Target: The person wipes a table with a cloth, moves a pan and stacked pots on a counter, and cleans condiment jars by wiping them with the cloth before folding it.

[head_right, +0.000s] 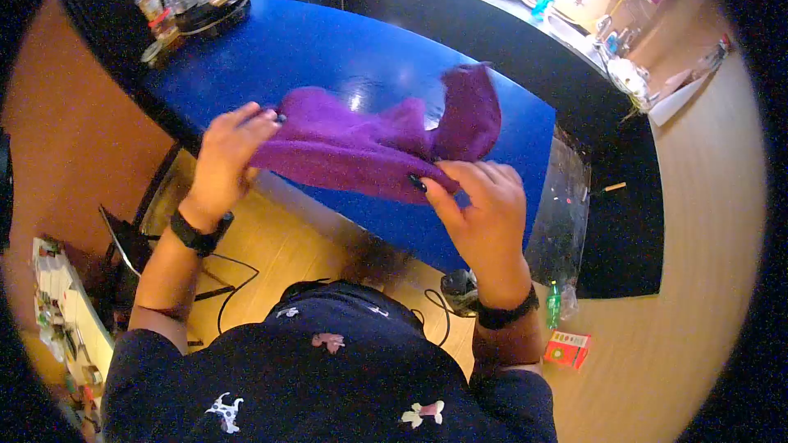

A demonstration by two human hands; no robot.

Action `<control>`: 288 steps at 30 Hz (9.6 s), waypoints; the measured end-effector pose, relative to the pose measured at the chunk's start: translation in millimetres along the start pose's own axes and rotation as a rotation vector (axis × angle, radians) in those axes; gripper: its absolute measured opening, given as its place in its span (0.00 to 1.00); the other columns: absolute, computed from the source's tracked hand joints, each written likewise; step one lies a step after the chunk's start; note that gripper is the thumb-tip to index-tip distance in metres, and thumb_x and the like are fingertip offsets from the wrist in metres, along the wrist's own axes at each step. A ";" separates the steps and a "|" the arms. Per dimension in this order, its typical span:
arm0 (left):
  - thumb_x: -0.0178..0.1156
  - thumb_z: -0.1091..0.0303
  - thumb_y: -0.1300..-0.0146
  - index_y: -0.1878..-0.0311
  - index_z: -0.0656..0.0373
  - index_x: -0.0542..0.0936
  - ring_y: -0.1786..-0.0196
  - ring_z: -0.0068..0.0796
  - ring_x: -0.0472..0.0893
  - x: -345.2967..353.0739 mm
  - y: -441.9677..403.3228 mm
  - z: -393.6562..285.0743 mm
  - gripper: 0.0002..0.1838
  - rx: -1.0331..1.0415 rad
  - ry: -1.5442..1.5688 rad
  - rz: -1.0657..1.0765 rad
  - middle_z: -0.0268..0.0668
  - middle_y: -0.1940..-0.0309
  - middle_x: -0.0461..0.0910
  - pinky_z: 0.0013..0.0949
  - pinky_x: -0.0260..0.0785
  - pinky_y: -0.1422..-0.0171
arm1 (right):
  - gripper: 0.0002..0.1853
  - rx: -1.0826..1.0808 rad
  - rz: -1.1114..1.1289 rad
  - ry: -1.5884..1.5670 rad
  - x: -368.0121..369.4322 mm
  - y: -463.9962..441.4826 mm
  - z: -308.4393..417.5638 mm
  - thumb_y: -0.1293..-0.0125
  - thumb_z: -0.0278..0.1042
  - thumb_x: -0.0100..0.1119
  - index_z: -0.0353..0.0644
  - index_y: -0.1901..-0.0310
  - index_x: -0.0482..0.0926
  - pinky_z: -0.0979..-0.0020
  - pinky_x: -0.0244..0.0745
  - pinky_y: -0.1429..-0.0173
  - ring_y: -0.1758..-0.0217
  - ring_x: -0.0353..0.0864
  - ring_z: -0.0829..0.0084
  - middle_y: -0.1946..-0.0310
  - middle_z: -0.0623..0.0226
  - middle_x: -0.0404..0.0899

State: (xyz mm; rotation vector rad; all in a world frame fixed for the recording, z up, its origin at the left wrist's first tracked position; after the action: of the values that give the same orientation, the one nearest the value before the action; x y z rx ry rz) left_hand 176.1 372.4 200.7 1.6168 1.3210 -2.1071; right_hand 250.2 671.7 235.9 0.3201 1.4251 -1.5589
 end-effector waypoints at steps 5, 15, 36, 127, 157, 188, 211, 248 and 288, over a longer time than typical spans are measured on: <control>0.63 0.50 0.48 0.41 0.55 0.71 0.29 0.51 0.53 116.6 26.4 -1.3 0.33 0.064 0.009 0.483 0.46 0.34 0.61 0.57 0.50 0.33 | 0.22 0.447 0.686 0.074 47.1 65.3 -51.9 0.45 0.46 0.63 0.45 0.51 0.77 0.61 0.75 0.64 0.69 0.81 0.59 0.71 0.60 0.82; 0.47 0.38 0.40 0.32 0.54 0.59 0.26 0.43 0.47 208.8 4.6 -38.8 0.39 0.210 0.323 0.485 0.43 0.28 0.49 0.57 0.36 0.28 | 0.31 0.457 0.561 0.254 140.0 77.6 -32.4 0.41 0.49 0.58 0.45 0.38 0.66 0.48 0.52 0.32 0.29 0.51 0.49 0.33 0.48 0.55; 0.48 0.38 0.41 0.32 0.48 0.61 0.26 0.41 0.47 181.4 57.1 207.8 0.37 -0.176 0.111 0.455 0.38 0.28 0.50 0.59 0.35 0.29 | 0.38 0.370 0.499 0.221 356.1 -48.1 55.8 0.39 0.64 0.45 0.50 0.32 0.58 0.42 0.38 0.30 0.26 0.39 0.51 0.31 0.49 0.49; 0.48 0.36 0.44 0.32 0.59 0.58 0.26 0.52 0.41 215.0 -11.0 -245.5 0.44 0.208 0.172 0.625 0.51 0.28 0.44 0.63 0.33 0.31 | 0.26 0.443 0.476 0.080 63.2 212.4 -119.9 0.35 0.46 0.47 0.49 0.37 0.66 0.54 0.46 0.29 0.27 0.51 0.65 0.33 0.64 0.59; 0.46 0.40 0.41 0.29 0.61 0.46 0.26 0.52 0.34 231.6 -41.0 -367.4 0.46 -0.643 0.082 0.781 0.50 0.27 0.34 0.68 0.31 0.32 | 0.25 -0.301 0.606 -0.324 52.6 185.7 -251.3 0.41 0.41 0.53 0.46 0.41 0.68 0.55 0.48 0.29 0.28 0.54 0.67 0.37 0.66 0.64; 0.58 0.42 0.46 0.30 0.68 0.39 0.27 0.61 0.31 325.4 -212.7 -425.4 0.55 -1.626 -0.132 0.823 0.58 0.29 0.31 0.73 0.39 0.36 | 0.30 -1.036 0.998 -0.585 125.0 24.2 -422.6 0.37 0.50 0.48 0.47 0.35 0.62 0.53 0.43 0.28 0.26 0.46 0.66 0.31 0.64 0.55; 0.65 0.42 0.55 0.29 0.62 0.42 0.26 0.53 0.32 436.9 -388.4 -339.5 0.59 -1.603 -0.182 0.719 0.52 0.28 0.34 0.70 0.34 0.33 | 0.28 -1.106 1.039 -0.749 182.9 -96.4 -558.9 0.38 0.47 0.48 0.45 0.37 0.66 0.55 0.43 0.28 0.27 0.49 0.67 0.32 0.65 0.59; 0.51 0.52 0.39 0.30 0.60 0.49 0.26 0.54 0.38 523.2 -499.1 -310.3 0.39 -2.477 -0.383 0.298 0.48 0.27 0.38 0.68 0.36 0.33 | 0.39 -2.005 1.199 -0.918 317.3 -234.3 -508.1 0.41 0.63 0.48 0.47 0.33 0.59 0.43 0.31 0.28 0.25 0.41 0.64 0.30 0.61 0.51; 0.46 0.31 0.43 0.27 0.50 0.37 0.26 0.50 0.29 415.8 -331.5 50.9 0.51 -3.078 -0.124 0.180 0.45 0.27 0.26 0.66 0.34 0.31 | 0.41 -2.325 1.197 -0.740 539.0 -347.1 -154.3 0.42 0.67 0.45 0.55 0.30 0.54 0.46 0.32 0.27 0.23 0.36 0.67 0.27 0.67 0.44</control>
State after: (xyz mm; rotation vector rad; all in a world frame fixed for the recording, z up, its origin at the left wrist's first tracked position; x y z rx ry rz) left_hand -224.1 680.3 26.3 -0.1731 1.5810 0.9402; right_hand -348.2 506.0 13.8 -0.6694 1.0779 1.2015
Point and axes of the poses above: each hand's wrist, its own y-axis away from the middle knuckle, its own x-axis out of the palm, z = x × y, the point moved 3 cm from there along -y, towards the middle knuckle
